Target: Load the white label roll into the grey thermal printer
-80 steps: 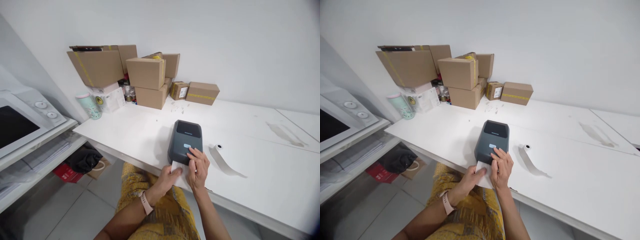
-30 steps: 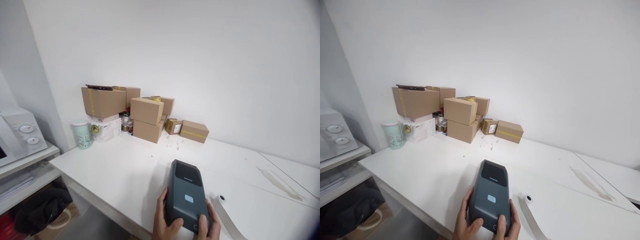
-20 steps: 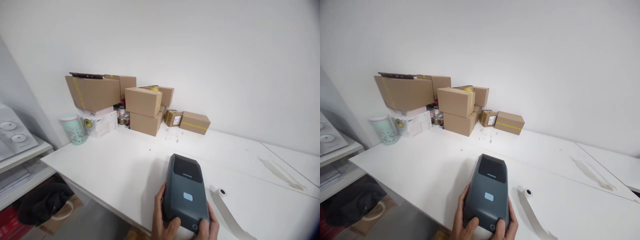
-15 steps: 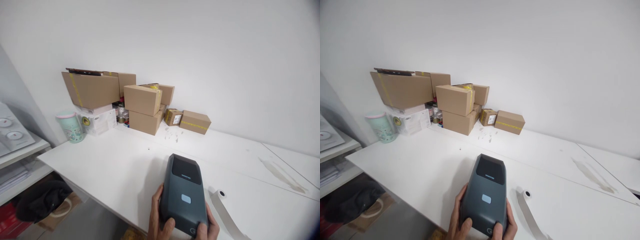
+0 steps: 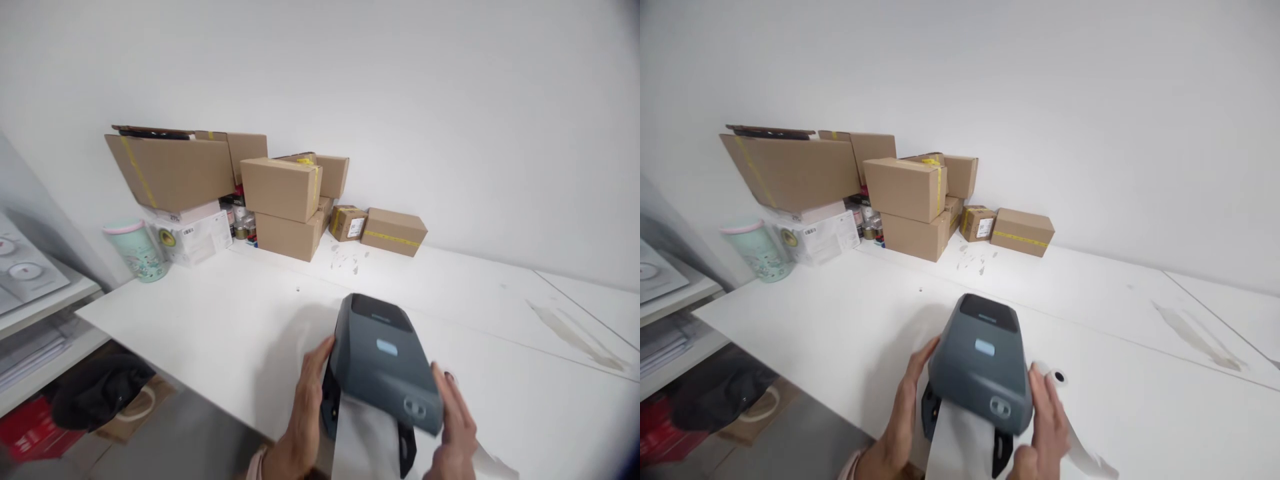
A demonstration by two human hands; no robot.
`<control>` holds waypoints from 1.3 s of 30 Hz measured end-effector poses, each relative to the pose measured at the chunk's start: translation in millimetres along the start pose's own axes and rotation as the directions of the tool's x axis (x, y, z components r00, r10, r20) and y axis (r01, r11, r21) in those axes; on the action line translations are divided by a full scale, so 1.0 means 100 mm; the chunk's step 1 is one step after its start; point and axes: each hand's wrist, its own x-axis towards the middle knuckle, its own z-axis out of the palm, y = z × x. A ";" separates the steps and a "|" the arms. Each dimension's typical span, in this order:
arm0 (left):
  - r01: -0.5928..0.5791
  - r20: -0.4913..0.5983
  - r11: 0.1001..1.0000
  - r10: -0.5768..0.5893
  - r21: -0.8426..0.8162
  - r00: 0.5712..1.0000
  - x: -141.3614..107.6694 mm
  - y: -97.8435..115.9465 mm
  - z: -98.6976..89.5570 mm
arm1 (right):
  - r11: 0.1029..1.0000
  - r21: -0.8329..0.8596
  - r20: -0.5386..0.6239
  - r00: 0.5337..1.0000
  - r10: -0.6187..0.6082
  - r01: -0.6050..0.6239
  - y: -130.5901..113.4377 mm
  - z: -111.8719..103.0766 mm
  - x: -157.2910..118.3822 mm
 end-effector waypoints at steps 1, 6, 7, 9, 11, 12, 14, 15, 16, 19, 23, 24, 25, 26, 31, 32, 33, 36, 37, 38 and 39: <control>-0.019 -0.005 1.000 0.019 -0.010 1.000 0.11 0.06 -0.02 | 0.998 -0.034 0.009 0.999 -0.053 0.054 -0.07 -0.06 0.16; 0.107 0.053 0.992 -0.111 0.061 0.992 0.53 0.06 -0.02 | 0.955 0.008 0.056 0.953 -0.297 0.297 -0.40 -0.04 1.07; 0.139 0.076 0.988 -0.144 0.071 0.987 0.57 0.02 -0.02 | 0.961 0.013 0.058 0.960 -0.276 0.275 -0.44 0.00 1.25; 0.186 0.130 0.979 -0.196 0.082 0.972 0.59 -0.08 -0.02 | 0.978 -0.019 0.060 0.977 -0.206 0.208 -0.49 0.10 1.58; 0.204 0.172 0.976 -0.216 0.081 0.961 0.59 -0.16 -0.02 | 0.989 -0.067 0.073 0.990 -0.123 0.128 -0.52 0.19 1.87; 0.206 0.188 0.975 -0.217 0.080 0.958 0.59 -0.17 -0.03 | 0.991 -0.093 0.083 0.993 -0.086 0.093 -0.53 0.24 2.00; 0.209 0.209 0.974 -0.223 0.088 0.952 0.60 -0.17 -0.04 | 0.993 -0.111 0.099 0.995 -0.021 0.032 -0.53 0.34 2.23; 0.216 0.219 0.972 -0.232 0.096 0.948 0.60 -0.15 -0.04 | 0.995 -0.096 0.103 0.995 0.005 0.005 -0.52 0.39 2.32; 0.226 0.228 0.969 -0.244 0.102 0.943 0.61 -0.13 -0.05 | 0.998 -0.068 0.104 0.994 0.025 -0.018 -0.52 0.43 2.39; 0.249 0.234 0.963 -0.268 0.105 0.935 0.60 -0.08 -0.05 | 0.998 0.019 0.124 0.991 0.058 -0.061 -0.51 0.48 2.45; 0.238 0.222 0.966 -0.254 0.098 0.941 0.58 -0.06 -0.03 | 0.984 -0.008 0.036 0.983 -0.177 0.178 -0.52 0.32 2.16; 0.230 0.221 0.969 -0.245 0.093 0.944 0.58 -0.06 -0.02 | 0.957 -0.043 -0.042 0.956 -0.290 0.288 -0.51 0.27 2.03; 0.224 0.221 0.971 -0.238 0.087 0.946 0.59 -0.06 -0.01 | 0.915 -0.083 -0.104 0.910 -0.402 0.394 -0.50 0.22 1.90; 0.221 0.218 0.972 -0.233 0.080 0.948 0.59 -0.06 -0.01 | 0.867 -0.114 -0.112 0.861 -0.496 0.485 -0.47 0.19 1.76; 0.247 0.186 0.967 -0.255 0.067 0.949 0.60 -0.09 0.02 | 0.790 -0.130 0.691 0.626 -0.361 0.599 -0.24 0.27 1.29; 0.248 0.181 0.966 -0.257 0.069 0.949 0.60 -0.09 0.03 | 0.787 -0.161 0.791 0.555 -0.258 0.595 -0.19 0.32 1.27; 0.250 0.180 0.965 -0.260 0.073 0.949 0.60 -0.09 0.03 | 0.780 -0.187 0.843 0.505 -0.185 0.598 -0.15 0.37 1.26; 0.244 0.187 0.966 -0.256 0.086 0.949 0.60 -0.09 0.02 | 0.769 -0.202 0.888 0.445 -0.118 0.607 -0.11 0.51 1.32; 0.235 0.186 0.968 -0.248 0.089 0.951 0.60 -0.09 0.02 | 0.771 -0.201 0.897 0.429 -0.102 0.604 -0.12 0.54 1.36; 0.223 0.182 0.971 -0.236 0.089 0.954 0.60 -0.09 0.02 | 0.776 -0.200 0.908 0.411 -0.083 0.598 -0.13 0.57 1.39; 0.208 0.179 0.974 -0.221 0.088 0.959 0.60 -0.09 0.03 | 0.783 -0.196 0.919 0.390 -0.063 0.590 -0.16 0.60 1.42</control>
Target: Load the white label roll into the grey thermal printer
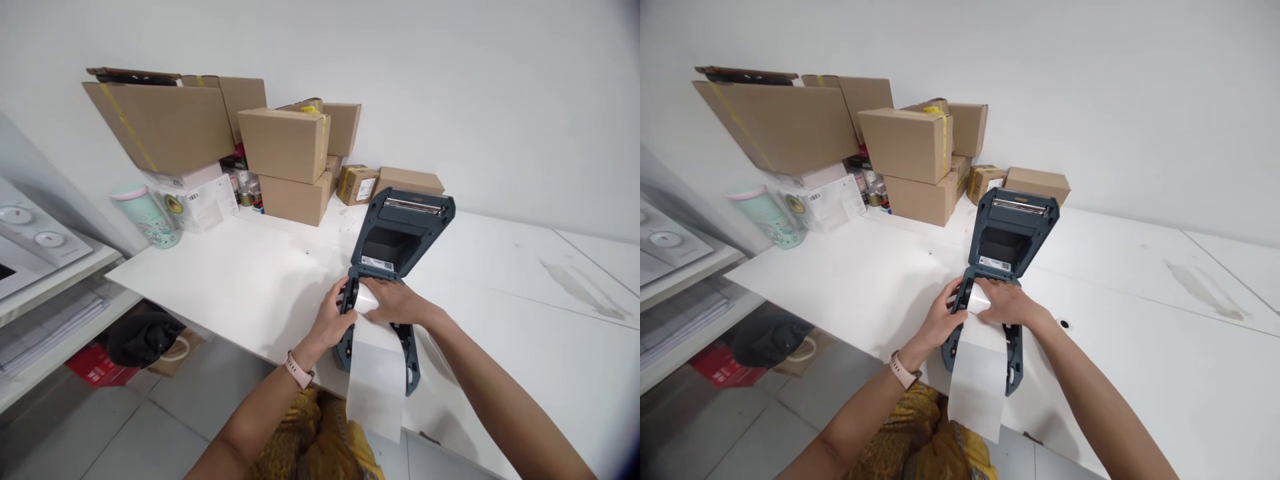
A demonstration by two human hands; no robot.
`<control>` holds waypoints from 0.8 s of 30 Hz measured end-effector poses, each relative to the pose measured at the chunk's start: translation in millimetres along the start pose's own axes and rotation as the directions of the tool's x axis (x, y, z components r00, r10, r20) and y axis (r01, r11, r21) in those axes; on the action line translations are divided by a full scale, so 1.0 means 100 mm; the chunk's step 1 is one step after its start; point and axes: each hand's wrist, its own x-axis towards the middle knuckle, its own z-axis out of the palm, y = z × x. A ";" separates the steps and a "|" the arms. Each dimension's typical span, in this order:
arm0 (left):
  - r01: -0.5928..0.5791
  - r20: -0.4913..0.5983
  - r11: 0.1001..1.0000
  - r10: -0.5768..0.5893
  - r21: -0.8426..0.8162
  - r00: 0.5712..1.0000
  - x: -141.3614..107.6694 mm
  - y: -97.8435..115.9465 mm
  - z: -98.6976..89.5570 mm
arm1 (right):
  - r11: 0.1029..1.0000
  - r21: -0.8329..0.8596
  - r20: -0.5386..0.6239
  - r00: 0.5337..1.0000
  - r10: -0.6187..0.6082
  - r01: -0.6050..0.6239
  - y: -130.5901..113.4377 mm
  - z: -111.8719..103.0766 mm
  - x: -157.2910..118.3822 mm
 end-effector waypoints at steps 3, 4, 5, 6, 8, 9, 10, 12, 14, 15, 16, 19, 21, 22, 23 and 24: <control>-0.038 0.004 0.999 0.038 -0.002 0.999 0.01 -0.01 0.00 | 0.999 0.043 0.086 0.996 -0.009 0.005 -0.03 -0.09 0.06; -0.042 0.011 0.999 0.042 -0.002 0.999 0.01 -0.01 0.01 | 0.998 0.055 0.106 0.994 -0.015 0.009 -0.04 -0.12 0.07; -0.043 0.016 0.999 0.043 -0.002 0.999 0.02 -0.01 0.01 | 0.998 0.063 0.121 0.992 -0.020 0.012 -0.05 -0.17 0.07; -0.041 0.018 0.999 0.040 0.001 0.999 0.02 -0.02 0.01 | 0.997 0.071 0.129 0.991 -0.029 0.020 -0.05 -0.22 0.05; -0.036 0.020 0.999 0.036 0.007 0.999 0.03 -0.02 0.01 | 0.990 0.122 0.131 0.987 -0.091 0.075 -0.02 -0.36 -0.03; -0.037 0.021 0.999 0.036 0.007 0.999 0.03 -0.02 0.00 | 0.978 0.169 0.127 0.981 -0.145 0.122 0.01 -0.45 -0.09; -0.041 0.024 0.999 0.041 0.005 0.999 0.03 -0.01 0.00 | 0.959 0.223 0.113 0.973 -0.202 0.173 0.04 -0.55 -0.17; -0.051 0.035 0.999 0.051 0.003 0.998 0.03 0.00 0.00 | 0.916 0.319 0.036 0.962 -0.270 0.245 0.13 -0.76 -0.38; -0.054 0.036 0.999 0.054 -0.001 0.998 0.02 0.00 0.00 | 0.893 0.393 -0.075 0.975 -0.208 0.220 0.23 -0.92 -0.61; -0.053 0.034 0.999 0.053 -0.002 0.998 0.02 0.00 0.00 | 0.883 0.440 -0.127 0.985 -0.119 0.164 0.28 -0.97 -0.72; -0.052 0.029 0.999 0.052 -0.003 0.998 0.02 -0.01 0.00 | 0.862 0.499 -0.160 0.987 -0.008 0.088 0.33 -0.99 -0.81; -0.056 0.023 0.998 0.056 -0.001 0.998 0.03 -0.06 0.01 | 0.730 0.673 -0.171 0.936 0.309 -0.118 0.48 -0.89 -0.96; -0.063 0.018 0.998 0.063 -0.001 0.998 0.04 -0.07 0.01 | 0.679 0.720 -0.202 0.895 0.398 -0.139 0.60 -0.72 -0.94; -0.063 0.017 0.998 0.063 -0.001 0.998 0.05 -0.07 0.02 | 0.681 0.720 -0.232 0.879 0.417 -0.134 0.67 -0.62 -0.90; -0.062 0.016 0.998 0.062 -0.002 0.998 0.05 -0.07 0.02 | 0.693 0.709 -0.258 0.866 0.429 -0.132 0.74 -0.53 -0.86; -0.059 0.017 0.998 0.059 -0.003 0.998 0.05 -0.06 0.01 | 0.708 0.693 -0.277 0.856 0.437 -0.137 0.81 -0.43 -0.82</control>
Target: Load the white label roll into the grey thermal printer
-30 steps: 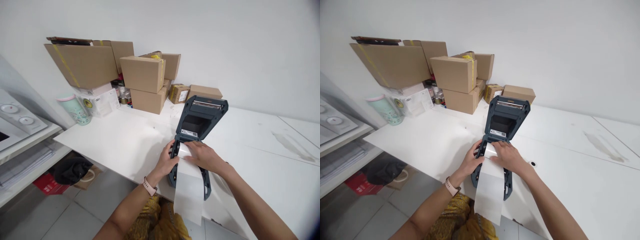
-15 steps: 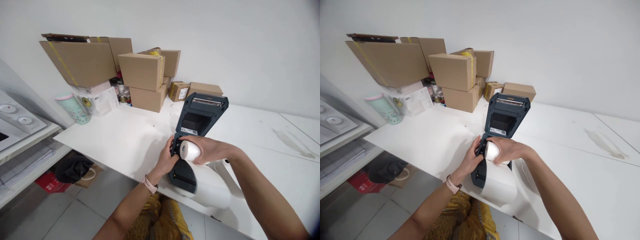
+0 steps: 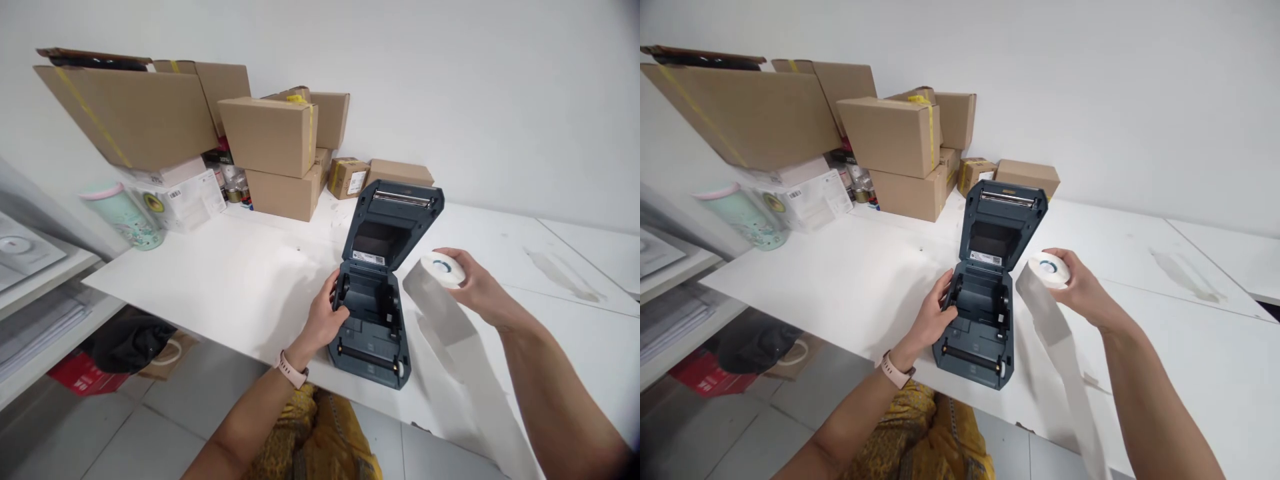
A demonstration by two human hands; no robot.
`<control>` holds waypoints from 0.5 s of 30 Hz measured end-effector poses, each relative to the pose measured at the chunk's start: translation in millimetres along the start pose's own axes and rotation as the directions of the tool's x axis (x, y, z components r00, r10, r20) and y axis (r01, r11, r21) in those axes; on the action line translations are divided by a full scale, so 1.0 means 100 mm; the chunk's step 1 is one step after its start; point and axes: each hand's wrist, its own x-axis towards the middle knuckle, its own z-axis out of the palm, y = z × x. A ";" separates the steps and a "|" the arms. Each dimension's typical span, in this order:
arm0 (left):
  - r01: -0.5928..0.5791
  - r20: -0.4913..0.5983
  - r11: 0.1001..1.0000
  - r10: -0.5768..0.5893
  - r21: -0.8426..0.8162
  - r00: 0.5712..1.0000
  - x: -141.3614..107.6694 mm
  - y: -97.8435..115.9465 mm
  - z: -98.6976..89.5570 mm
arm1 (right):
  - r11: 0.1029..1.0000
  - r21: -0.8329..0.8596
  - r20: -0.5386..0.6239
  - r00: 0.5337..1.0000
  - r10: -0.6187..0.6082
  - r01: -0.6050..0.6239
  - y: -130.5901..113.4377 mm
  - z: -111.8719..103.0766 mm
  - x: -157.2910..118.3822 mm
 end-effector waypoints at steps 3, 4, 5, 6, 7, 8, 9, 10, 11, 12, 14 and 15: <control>0.008 0.010 1.000 -0.008 -0.002 1.000 0.00 0.03 0.00 | 0.998 -0.054 -0.005 1.000 0.020 -0.020 0.26 0.09 0.11; 0.007 0.012 1.000 -0.007 -0.002 1.000 0.00 0.04 -0.01 | 0.998 -0.059 0.007 0.999 0.039 -0.038 0.32 0.11 0.13; 0.006 0.013 1.000 -0.006 -0.002 1.000 0.00 0.04 -0.01 | 0.996 -0.061 0.021 0.998 0.063 -0.061 0.38 0.14 0.15; 0.007 0.014 1.000 -0.007 -0.002 1.000 0.00 0.04 -0.01 | 0.994 -0.064 0.037 0.995 0.090 -0.087 0.42 0.16 0.16; 0.010 0.013 1.000 -0.010 -0.002 1.000 0.00 0.04 -0.01 | 0.991 -0.065 0.052 0.992 0.117 -0.113 0.46 0.19 0.17; 0.017 0.012 1.000 -0.017 -0.002 1.000 0.00 0.04 -0.01 | 0.989 -0.067 0.064 0.988 0.140 -0.135 0.49 0.23 0.17; 0.024 0.010 1.000 -0.024 0.000 1.000 0.00 0.04 -0.01 | 0.986 -0.070 0.076 0.985 0.158 -0.153 0.52 0.28 0.17; 0.028 0.006 1.000 -0.028 0.003 1.000 0.00 0.05 -0.01 | 0.984 -0.073 0.085 0.982 0.171 -0.165 0.54 0.32 0.17; 0.029 0.005 1.000 -0.029 0.006 1.000 0.00 0.06 0.00 | 0.982 -0.075 0.092 0.980 0.179 -0.172 0.55 0.37 0.16; 0.028 0.003 1.000 -0.028 0.008 1.000 0.00 0.07 0.00 | 0.981 -0.073 0.098 0.978 0.184 -0.177 0.56 0.40 0.15; 0.027 0.004 1.000 -0.027 0.007 1.000 0.00 0.10 0.00 | 0.983 -0.062 0.112 0.977 0.182 -0.176 0.58 0.41 0.12; 0.030 0.006 1.000 -0.030 0.004 1.000 -0.01 0.11 0.00 | 0.985 -0.049 0.126 0.977 0.169 -0.164 0.60 0.37 0.10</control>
